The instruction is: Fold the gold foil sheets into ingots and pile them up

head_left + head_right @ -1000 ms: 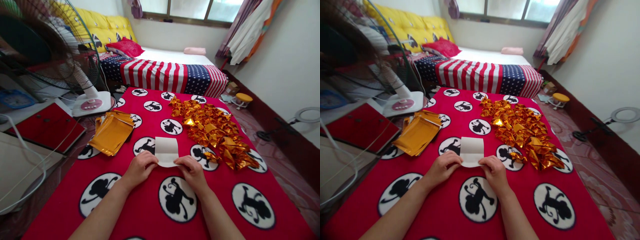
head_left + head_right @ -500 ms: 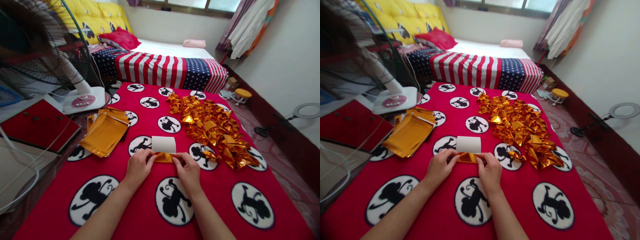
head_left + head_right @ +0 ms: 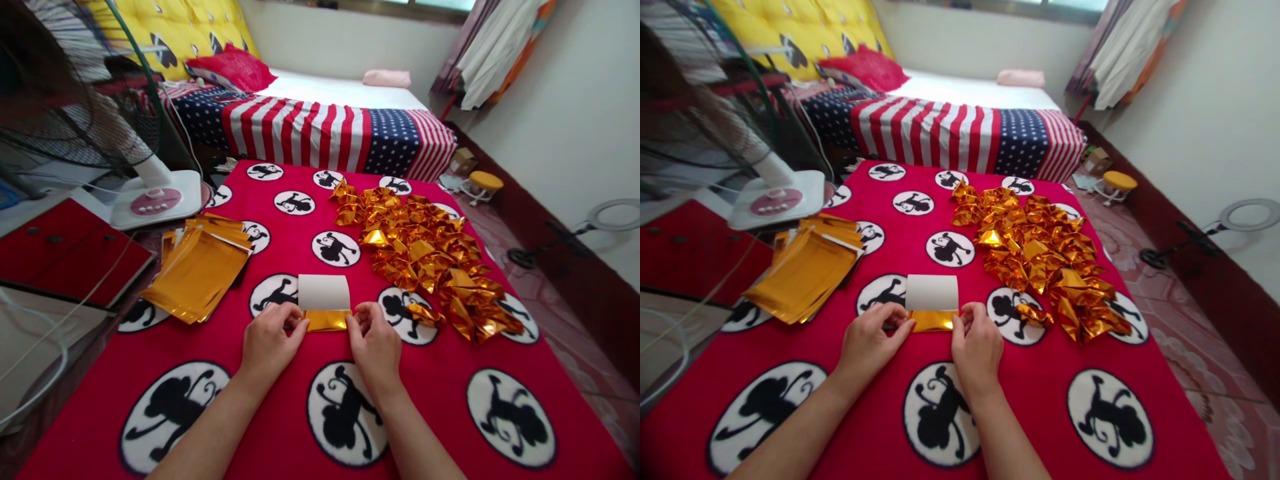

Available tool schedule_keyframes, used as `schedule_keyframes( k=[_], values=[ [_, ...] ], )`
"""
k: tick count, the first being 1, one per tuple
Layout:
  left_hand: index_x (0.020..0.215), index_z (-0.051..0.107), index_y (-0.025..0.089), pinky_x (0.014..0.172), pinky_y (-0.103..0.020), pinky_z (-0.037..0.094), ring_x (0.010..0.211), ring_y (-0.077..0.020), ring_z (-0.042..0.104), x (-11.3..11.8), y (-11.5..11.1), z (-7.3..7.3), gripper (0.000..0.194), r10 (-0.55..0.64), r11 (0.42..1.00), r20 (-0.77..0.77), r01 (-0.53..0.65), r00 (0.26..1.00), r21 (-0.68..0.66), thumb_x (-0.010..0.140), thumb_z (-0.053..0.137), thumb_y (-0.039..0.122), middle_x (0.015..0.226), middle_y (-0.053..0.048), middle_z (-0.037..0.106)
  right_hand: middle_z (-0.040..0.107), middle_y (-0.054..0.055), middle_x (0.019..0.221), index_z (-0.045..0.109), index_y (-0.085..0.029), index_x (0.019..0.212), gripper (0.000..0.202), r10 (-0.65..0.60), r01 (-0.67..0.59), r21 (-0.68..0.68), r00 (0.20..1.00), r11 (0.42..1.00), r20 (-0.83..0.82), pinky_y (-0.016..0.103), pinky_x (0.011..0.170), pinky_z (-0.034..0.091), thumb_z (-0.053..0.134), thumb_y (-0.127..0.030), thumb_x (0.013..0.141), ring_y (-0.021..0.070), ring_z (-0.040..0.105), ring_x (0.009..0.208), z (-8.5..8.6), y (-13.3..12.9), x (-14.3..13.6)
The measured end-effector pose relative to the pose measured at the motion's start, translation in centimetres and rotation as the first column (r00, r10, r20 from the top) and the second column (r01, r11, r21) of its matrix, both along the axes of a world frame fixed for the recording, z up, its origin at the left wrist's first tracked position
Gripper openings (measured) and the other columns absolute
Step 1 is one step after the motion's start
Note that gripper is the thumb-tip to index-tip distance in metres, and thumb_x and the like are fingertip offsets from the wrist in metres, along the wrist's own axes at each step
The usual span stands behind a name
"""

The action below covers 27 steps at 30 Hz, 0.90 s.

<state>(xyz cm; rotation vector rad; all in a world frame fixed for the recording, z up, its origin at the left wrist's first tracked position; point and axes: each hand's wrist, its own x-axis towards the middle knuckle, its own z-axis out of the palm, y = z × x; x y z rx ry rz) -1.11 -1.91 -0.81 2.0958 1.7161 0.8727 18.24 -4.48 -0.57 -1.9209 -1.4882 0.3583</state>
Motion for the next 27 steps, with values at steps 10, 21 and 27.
schedule_keyframes(
  k=[10, 21, 27],
  values=[
    [0.077, 0.056, 0.022, 0.06, -0.025, 0.041, 0.064, -0.0148, 0.059, 0.03, 0.04, -0.08, 0.011, 0.03, 0.999, -0.037, -0.031, 0.999, -0.023, 0.079, 0.065, 0.027, 0.069, 0.002, 0.062, 0.063, -0.001, 0.067, 0.054, -0.023, 0.087, 0.009, -0.019, 0.02, -0.011, 0.997, 1.0, 0.069, 0.027, 0.056, 0.035, 0.056, -0.031, 0.085, 0.0169, 0.06, 0.059, 0.14, 0.35, -0.13],
    [0.076, 0.055, 0.022, 0.059, -0.025, 0.04, 0.065, -0.0148, 0.059, 0.21, 0.0, 0.09, 0.011, 0.049, 0.998, -0.058, -0.051, 0.997, -0.031, 0.078, 0.065, 0.026, 0.07, 0.002, 0.06, 0.064, -0.001, 0.068, 0.054, -0.023, 0.084, 0.009, -0.013, 0.015, -0.024, 0.996, 1.0, 0.093, 0.026, 0.057, 0.033, 0.057, -0.031, 0.086, 0.0171, 0.06, 0.062, 0.18, 0.31, -0.28],
    [0.076, 0.054, 0.022, 0.059, -0.025, 0.039, 0.064, -0.0143, 0.058, 0.25, -0.17, 0.12, 0.011, 0.051, 0.998, -0.068, -0.054, 0.996, -0.035, 0.079, 0.064, 0.026, 0.07, 0.002, 0.059, 0.065, 0.0, 0.069, 0.055, -0.022, 0.083, 0.01, -0.004, 0.005, -0.01, 0.996, 1.0, 0.09, 0.026, 0.057, 0.033, 0.057, -0.031, 0.087, 0.017, 0.06, 0.062, 0.23, 0.31, -0.26]
  ],
)
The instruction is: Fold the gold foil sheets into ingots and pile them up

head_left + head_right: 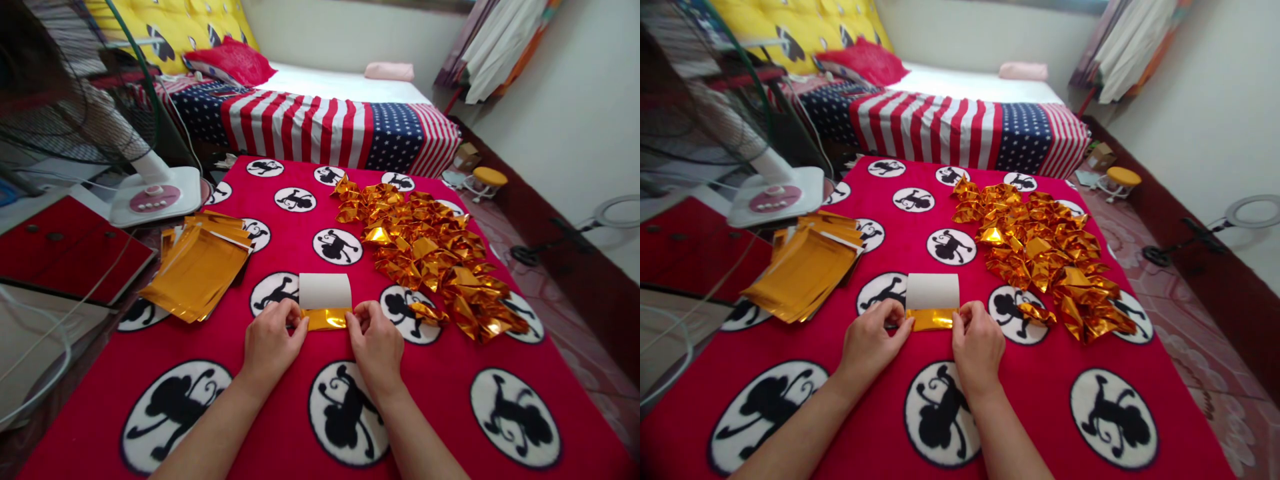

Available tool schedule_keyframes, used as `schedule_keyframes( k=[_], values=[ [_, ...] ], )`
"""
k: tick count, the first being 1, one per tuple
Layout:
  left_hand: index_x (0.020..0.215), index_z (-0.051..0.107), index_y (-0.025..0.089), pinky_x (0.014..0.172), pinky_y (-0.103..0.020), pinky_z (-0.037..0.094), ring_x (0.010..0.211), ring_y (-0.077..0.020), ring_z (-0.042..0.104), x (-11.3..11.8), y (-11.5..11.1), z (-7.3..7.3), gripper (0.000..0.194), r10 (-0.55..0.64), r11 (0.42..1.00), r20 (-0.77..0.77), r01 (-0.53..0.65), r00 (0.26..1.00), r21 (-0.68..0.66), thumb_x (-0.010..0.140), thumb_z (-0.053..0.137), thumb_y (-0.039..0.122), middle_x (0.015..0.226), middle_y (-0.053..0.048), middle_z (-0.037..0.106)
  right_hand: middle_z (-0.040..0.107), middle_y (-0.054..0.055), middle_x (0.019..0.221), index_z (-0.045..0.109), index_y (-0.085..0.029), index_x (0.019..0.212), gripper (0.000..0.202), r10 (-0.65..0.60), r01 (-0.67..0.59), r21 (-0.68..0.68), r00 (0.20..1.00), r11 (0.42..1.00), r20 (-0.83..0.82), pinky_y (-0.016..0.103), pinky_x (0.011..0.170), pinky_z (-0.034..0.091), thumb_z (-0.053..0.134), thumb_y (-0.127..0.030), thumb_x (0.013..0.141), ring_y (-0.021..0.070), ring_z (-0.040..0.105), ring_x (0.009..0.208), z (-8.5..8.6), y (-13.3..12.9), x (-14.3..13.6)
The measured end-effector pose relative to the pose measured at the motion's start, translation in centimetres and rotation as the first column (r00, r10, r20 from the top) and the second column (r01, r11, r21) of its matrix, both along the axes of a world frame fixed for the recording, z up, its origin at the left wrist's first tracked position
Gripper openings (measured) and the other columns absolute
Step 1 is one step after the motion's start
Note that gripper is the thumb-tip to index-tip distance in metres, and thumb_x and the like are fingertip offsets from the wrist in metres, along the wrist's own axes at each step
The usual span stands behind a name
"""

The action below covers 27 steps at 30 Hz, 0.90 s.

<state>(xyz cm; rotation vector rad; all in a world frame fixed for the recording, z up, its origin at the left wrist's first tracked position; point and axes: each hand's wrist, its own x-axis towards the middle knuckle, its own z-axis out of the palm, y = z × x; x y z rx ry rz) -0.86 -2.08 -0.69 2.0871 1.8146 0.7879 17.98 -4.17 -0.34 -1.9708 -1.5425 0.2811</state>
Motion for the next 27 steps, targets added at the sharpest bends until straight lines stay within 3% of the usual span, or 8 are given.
schedule_keyframes(
  k=[10, 27],
  values=[
    [0.08, 0.056, 0.022, 0.063, -0.026, 0.039, 0.071, -0.0167, 0.057, 0.22, -0.24, 0.43, 0.007, -0.033, 0.999, -0.087, 0.031, 0.996, -0.03, 0.084, 0.059, 0.027, 0.074, 0.0, 0.059, 0.064, -0.002, 0.069, 0.057, -0.021, 0.083, 0.01, 0.002, 0.0, -0.042, 0.999, 0.999, 0.036, 0.025, 0.057, 0.031, 0.056, -0.03, 0.087, 0.0152, 0.059, 0.062, 0.13, 0.02, -0.1],
    [0.086, 0.064, 0.023, 0.073, -0.03, 0.039, 0.08, -0.0187, 0.055, 0.24, -0.32, 0.66, 0.009, -0.102, 0.995, -0.064, 0.102, 0.993, -0.007, 0.088, 0.055, 0.024, 0.075, 0.0, 0.062, 0.067, 0.0, 0.082, 0.066, -0.024, 0.09, 0.016, 0.048, -0.045, -0.029, 0.994, 0.999, 0.098, 0.026, 0.064, 0.034, 0.05, -0.025, 0.09, 0.0155, 0.06, 0.071, 0.27, 0.15, -0.26]
  ],
)
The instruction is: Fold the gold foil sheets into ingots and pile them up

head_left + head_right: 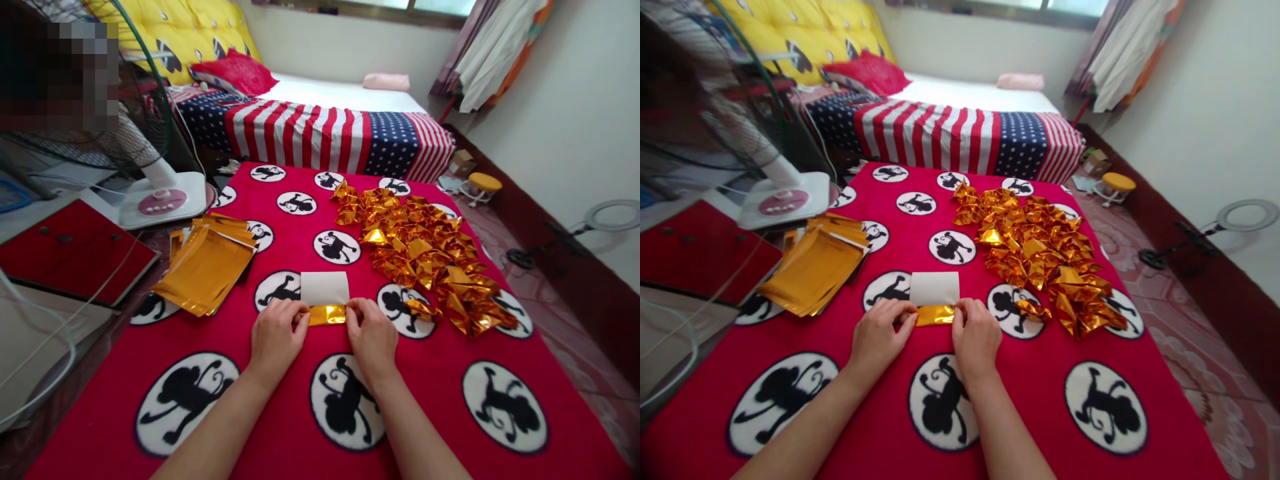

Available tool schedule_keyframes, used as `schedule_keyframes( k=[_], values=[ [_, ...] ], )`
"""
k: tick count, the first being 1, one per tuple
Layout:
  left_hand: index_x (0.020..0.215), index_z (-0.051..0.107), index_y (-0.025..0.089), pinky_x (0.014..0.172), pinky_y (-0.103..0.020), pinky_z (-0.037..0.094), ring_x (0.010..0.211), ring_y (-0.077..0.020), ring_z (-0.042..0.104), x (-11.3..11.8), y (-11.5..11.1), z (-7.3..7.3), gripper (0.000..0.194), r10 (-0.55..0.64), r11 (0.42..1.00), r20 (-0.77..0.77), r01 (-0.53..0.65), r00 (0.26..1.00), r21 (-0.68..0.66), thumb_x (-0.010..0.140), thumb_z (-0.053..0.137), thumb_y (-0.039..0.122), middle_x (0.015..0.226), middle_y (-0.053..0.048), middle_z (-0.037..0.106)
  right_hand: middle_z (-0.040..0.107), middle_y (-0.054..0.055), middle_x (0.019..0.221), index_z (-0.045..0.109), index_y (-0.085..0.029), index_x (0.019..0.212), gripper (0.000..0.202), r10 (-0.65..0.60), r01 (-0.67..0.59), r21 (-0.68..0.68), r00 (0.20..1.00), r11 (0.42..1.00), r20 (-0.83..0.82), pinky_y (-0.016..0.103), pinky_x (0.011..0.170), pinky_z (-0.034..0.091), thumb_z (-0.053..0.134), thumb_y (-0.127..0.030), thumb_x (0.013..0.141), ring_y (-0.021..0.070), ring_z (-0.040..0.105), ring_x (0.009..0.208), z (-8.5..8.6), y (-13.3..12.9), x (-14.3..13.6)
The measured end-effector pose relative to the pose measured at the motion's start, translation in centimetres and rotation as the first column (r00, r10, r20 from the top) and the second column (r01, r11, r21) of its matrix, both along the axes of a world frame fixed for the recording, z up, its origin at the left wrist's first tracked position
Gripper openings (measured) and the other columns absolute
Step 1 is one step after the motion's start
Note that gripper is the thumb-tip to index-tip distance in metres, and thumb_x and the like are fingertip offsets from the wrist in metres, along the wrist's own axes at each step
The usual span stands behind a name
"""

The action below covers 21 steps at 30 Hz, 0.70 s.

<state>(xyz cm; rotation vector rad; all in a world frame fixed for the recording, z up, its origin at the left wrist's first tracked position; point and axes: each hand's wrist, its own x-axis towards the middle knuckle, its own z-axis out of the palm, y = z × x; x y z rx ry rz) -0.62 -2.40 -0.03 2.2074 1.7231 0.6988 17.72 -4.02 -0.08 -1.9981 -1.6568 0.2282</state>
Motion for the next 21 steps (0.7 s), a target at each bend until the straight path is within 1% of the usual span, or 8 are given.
schedule_keyframes(
  k=[4, 6, 9, 11, 13, 17, 19, 21],
  values=[
    [0.088, 0.067, 0.024, 0.073, -0.03, 0.039, 0.08, -0.0189, 0.055, 0.0, 0.0, 0.1, 0.012, 0.011, 1.0, -0.01, -0.011, 1.0, -0.004, 0.089, 0.055, 0.027, 0.074, 0.0, 0.062, 0.068, 0.001, 0.089, 0.067, -0.024, 0.092, 0.02, 0.006, -0.006, -0.006, 0.999, 1.0, 0.049, 0.027, 0.066, 0.034, 0.046, -0.024, 0.093, 0.0166, 0.061, 0.076, 0.1, -0.1, 0.0],
    [0.087, 0.067, 0.024, 0.072, -0.031, 0.039, 0.08, -0.0194, 0.055, 0.2, 0.0, 0.3, 0.013, 0.024, 1.0, -0.035, -0.025, 0.999, -0.006, 0.089, 0.055, 0.029, 0.075, -0.001, 0.062, 0.067, 0.002, 0.088, 0.066, -0.023, 0.092, 0.021, 0.005, -0.003, -0.024, 0.998, 1.0, 0.067, 0.027, 0.066, 0.034, 0.045, -0.027, 0.094, 0.0168, 0.06, 0.077, 0.4, -0.1, -0.1],
    [0.086, 0.066, 0.023, 0.072, -0.032, 0.039, 0.082, -0.0216, 0.056, 0.7, -0.2, 0.6, 0.018, 0.059, 0.998, -0.074, -0.059, 0.996, -0.001, 0.087, 0.058, 0.039, 0.08, -0.003, 0.064, 0.064, 0.004, 0.088, 0.064, -0.021, 0.092, 0.022, -0.002, 0.008, -0.051, 0.994, 0.999, 0.105, 0.028, 0.069, 0.035, 0.053, -0.04, 0.092, 0.0186, 0.06, 0.079, 0.8, -0.1, -0.7],
    [0.087, 0.066, 0.023, 0.073, -0.034, 0.04, 0.085, -0.0232, 0.056, 0.9, -0.3, 0.7, 0.022, 0.077, 0.997, -0.09, -0.076, 0.993, 0.007, 0.085, 0.061, 0.044, 0.084, -0.004, 0.065, 0.063, 0.006, 0.091, 0.062, -0.019, 0.095, 0.033, -0.015, 0.025, -0.068, 0.989, 0.997, 0.144, 0.03, 0.072, 0.036, 0.059, -0.051, 0.085, 0.0212, 0.06, 0.084, 1.0, -0.2, -1.3],
    [0.089, 0.066, 0.022, 0.075, -0.034, 0.04, 0.087, -0.024, 0.057, 1.1, -0.4, 0.7, 0.023, 0.084, 0.996, -0.099, -0.083, 0.992, 0.013, 0.084, 0.061, 0.045, 0.086, -0.005, 0.066, 0.061, 0.008, 0.095, 0.061, -0.018, 0.099, 0.042, -0.032, 0.048, -0.081, 0.983, 0.996, 0.182, 0.032, 0.075, 0.037, 0.064, -0.056, 0.08, 0.024, 0.059, 0.089, 1.1, -0.3, -1.9],
    [0.091, 0.065, 0.022, 0.076, -0.035, 0.04, 0.09, -0.0244, 0.056, 1.2, -0.6, 0.6, 0.021, 0.091, 0.996, -0.1, -0.09, 0.991, 0.011, 0.083, 0.062, 0.041, 0.087, -0.005, 0.065, 0.06, 0.009, 0.099, 0.058, -0.018, 0.103, 0.044, -0.046, 0.066, -0.093, 0.978, 0.993, 0.201, 0.035, 0.078, 0.037, 0.066, -0.054, 0.078, 0.0263, 0.058, 0.095, 1.0, -0.6, -2.4],
    [0.091, 0.065, 0.022, 0.075, -0.035, 0.04, 0.09, -0.0243, 0.056, 1.1, -0.7, 0.5, 0.019, 0.088, 0.996, -0.095, -0.088, 0.992, 0.004, 0.083, 0.063, 0.039, 0.088, -0.004, 0.065, 0.06, 0.008, 0.1, 0.058, -0.018, 0.104, 0.039, -0.043, 0.061, -0.101, 0.983, 0.993, 0.176, 0.035, 0.078, 0.037, 0.066, -0.048, 0.08, 0.0259, 0.057, 0.096, 0.9, -0.6, -2.3],
    [0.092, 0.066, 0.023, 0.075, -0.034, 0.04, 0.089, -0.0237, 0.056, 0.9, -0.6, 0.6, 0.017, 0.076, 0.997, -0.08, -0.077, 0.994, -0.017, 0.083, 0.062, 0.036, 0.085, -0.004, 0.064, 0.06, 0.007, 0.1, 0.058, -0.019, 0.103, 0.029, -0.029, 0.044, -0.113, 0.991, 0.993, 0.133, 0.034, 0.078, 0.037, 0.064, -0.039, 0.082, 0.0244, 0.057, 0.096, 0.9, -0.7, -1.8]
  ],
)
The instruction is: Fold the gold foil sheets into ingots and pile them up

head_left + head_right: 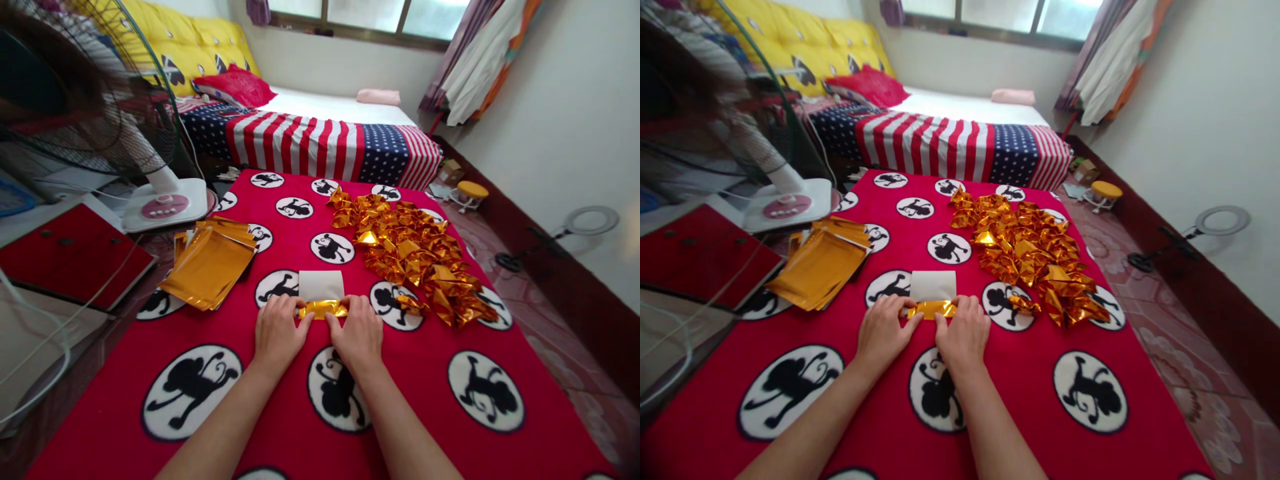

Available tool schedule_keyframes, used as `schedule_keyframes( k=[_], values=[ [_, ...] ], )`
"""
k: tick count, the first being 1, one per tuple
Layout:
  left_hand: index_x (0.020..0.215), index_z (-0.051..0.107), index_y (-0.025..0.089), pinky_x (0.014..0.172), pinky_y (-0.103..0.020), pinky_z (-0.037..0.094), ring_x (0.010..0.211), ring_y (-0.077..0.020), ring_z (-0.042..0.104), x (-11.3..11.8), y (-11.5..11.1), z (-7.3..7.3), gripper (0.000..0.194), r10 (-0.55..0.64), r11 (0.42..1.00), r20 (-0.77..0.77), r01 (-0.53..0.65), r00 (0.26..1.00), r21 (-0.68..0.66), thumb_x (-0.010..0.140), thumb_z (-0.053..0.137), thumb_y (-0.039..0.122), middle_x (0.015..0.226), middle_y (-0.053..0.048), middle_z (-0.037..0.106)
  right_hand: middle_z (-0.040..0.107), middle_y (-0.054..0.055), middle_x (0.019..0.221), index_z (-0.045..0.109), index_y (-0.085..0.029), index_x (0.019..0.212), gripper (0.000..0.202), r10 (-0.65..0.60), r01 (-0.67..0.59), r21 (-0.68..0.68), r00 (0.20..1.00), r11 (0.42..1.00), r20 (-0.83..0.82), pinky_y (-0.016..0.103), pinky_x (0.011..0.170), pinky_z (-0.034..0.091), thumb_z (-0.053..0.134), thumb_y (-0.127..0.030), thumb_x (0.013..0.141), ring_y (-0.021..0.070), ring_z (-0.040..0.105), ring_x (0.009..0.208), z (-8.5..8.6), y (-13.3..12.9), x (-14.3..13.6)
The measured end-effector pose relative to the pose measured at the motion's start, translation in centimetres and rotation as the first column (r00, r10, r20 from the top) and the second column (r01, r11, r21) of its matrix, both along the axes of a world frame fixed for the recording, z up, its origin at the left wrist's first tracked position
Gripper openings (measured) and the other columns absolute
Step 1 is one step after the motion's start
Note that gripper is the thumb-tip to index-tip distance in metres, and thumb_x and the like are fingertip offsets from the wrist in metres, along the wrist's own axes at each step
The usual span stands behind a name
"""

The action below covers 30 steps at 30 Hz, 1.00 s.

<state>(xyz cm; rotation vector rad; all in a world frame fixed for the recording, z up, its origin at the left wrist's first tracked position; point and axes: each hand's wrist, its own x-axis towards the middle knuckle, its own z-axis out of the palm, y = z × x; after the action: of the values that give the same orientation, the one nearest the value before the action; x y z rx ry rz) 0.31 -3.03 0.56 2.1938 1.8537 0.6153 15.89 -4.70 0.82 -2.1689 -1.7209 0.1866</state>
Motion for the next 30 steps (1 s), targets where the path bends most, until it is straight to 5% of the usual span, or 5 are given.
schedule_keyframes(
  k=[10, 15, 19, 23, 30],
  values=[
    [0.091, 0.067, 0.023, 0.075, -0.033, 0.041, 0.086, -0.0216, 0.057, -0.6, 0.1, 0.1, 0.013, -0.026, 0.999, 0.085, 0.027, 0.996, -0.017, 0.087, 0.055, 0.025, 0.08, -0.003, 0.064, 0.063, 0.005, 0.096, 0.064, -0.02, 0.098, 0.028, 0.077, -0.062, 0.085, 0.977, 0.995, -0.199, 0.028, 0.078, 0.042, 0.042, -0.008, 0.085, 0.0177, 0.061, 0.09, -0.1, -0.2, 1.8],
    [0.09, 0.067, 0.023, 0.071, -0.033, 0.041, 0.082, -0.022, 0.056, -0.1, 0.0, 0.1, 0.017, 0.009, 1.0, 0.058, -0.009, 0.998, 0.014, 0.081, 0.066, 0.037, 0.078, -0.002, 0.063, 0.064, 0.007, 0.097, 0.067, -0.019, 0.097, 0.029, 0.11, -0.08, 0.129, 0.963, 0.988, -0.247, 0.03, 0.081, 0.046, 0.041, -0.011, 0.088, 0.0192, 0.062, 0.09, -0.3, -0.1, 2.7],
    [0.09, 0.066, 0.023, 0.074, -0.034, 0.041, 0.086, -0.0237, 0.057, -0.1, 0.0, 0.0, 0.017, 0.013, 1.0, 0.033, -0.013, 0.999, 0.005, 0.081, 0.065, 0.037, 0.081, -0.003, 0.064, 0.054, 0.016, 0.132, 0.057, -0.013, 0.126, 0.038, 0.194, -0.114, 0.339, 0.958, 0.934, -0.212, 0.042, 0.107, 0.037, 0.04, -0.024, 0.094, 0.0246, 0.049, 0.124, 0.3, -0.9, 0.0],
    [0.095, 0.065, 0.019, 0.08, -0.037, 0.043, 0.092, -0.0254, 0.057, -0.4, -0.1, 0.1, 0.017, 0.022, 0.999, -0.013, -0.023, 1.0, -0.031, 0.091, 0.049, 0.025, 0.092, -0.006, 0.066, 0.025, 0.018, 0.157, 0.02, -0.006, 0.152, 0.073, 0.552, -0.524, 0.195, 0.823, 0.829, -0.138, 0.046, 0.117, 0.023, 0.044, -0.043, 0.094, 0.0269, 0.018, 0.147, 0.4, -2.2, -5.0],
    [0.088, 0.066, 0.023, 0.074, -0.034, 0.041, 0.084, -0.0231, 0.056, -0.2, 0.0, -0.2, 0.01, 0.013, 1.0, 0.021, -0.013, 1.0, -0.018, 0.086, 0.059, 0.03, 0.081, -0.003, 0.064, 0.016, 0.02, 0.158, 0.019, -0.001, 0.152, 0.086, 0.501, -0.502, -0.019, 0.865, 0.865, -0.042, 0.046, 0.118, 0.02, 0.043, -0.057, 0.091, 0.0265, 0.01, 0.148, -1.4, -2.8, -3.5]
  ],
)
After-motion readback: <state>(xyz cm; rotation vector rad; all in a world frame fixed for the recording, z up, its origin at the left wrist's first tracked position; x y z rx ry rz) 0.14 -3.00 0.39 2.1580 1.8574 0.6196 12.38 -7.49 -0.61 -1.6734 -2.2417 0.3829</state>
